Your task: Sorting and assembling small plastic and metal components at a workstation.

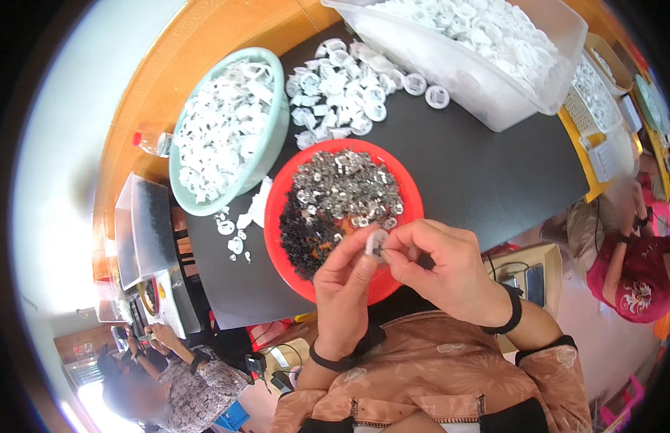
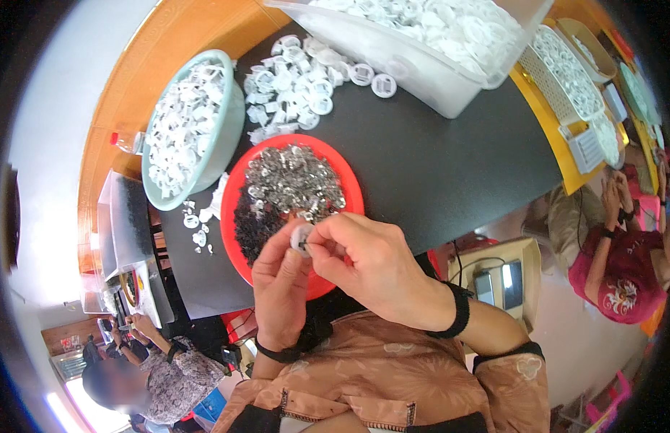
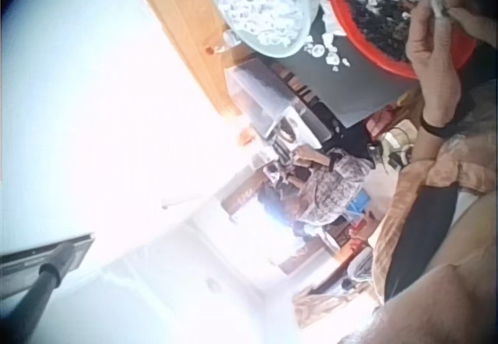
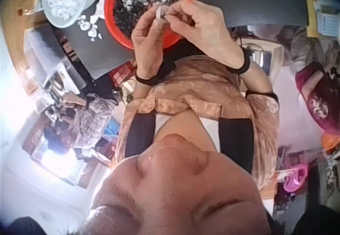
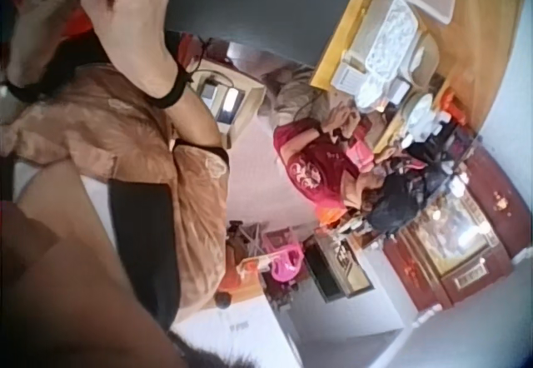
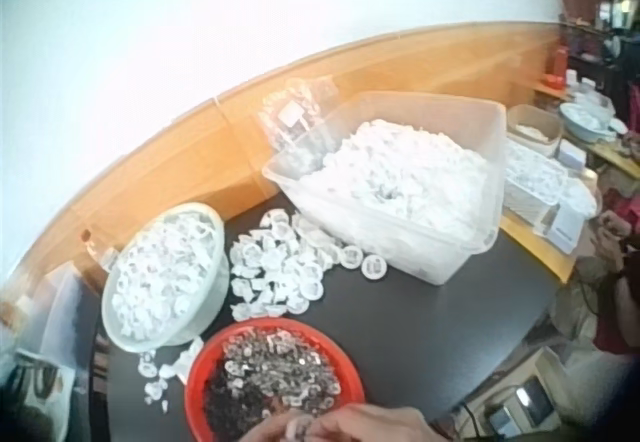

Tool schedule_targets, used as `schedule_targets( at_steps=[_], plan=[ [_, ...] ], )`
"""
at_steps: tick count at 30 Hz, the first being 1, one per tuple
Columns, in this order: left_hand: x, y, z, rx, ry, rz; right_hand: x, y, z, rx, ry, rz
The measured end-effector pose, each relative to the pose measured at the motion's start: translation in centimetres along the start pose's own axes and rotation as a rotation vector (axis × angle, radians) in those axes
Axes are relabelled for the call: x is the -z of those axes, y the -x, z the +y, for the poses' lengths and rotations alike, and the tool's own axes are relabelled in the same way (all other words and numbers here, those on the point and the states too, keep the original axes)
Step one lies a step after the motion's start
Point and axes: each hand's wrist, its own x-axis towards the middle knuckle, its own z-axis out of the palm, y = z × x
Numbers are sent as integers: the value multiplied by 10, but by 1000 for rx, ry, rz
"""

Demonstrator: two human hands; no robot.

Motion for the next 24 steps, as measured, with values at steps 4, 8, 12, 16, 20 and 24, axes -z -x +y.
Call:
schedule_targets(
  at_steps=[4, 8, 12, 16, 20, 24],
  plan=[
    [6, -1, -2, 42, 85, 13, -3, 2, 0, 97, 58, 103],
    [7, -1, -4, 61, 133, -42, -6, 1, 3, 128, 53, 133],
    [10, 2, -6, 71, 152, -81, -10, 2, 4, 166, 109, 141],
    [9, 4, -5, 79, 154, -87, -13, 3, 5, 213, 159, 174],
    [10, 7, -5, 81, 125, -53, -14, 3, 4, 227, 169, 170],
    [9, 8, -5, 17, 55, -41, -15, 5, 2, 215, 157, 156]
  ],
)
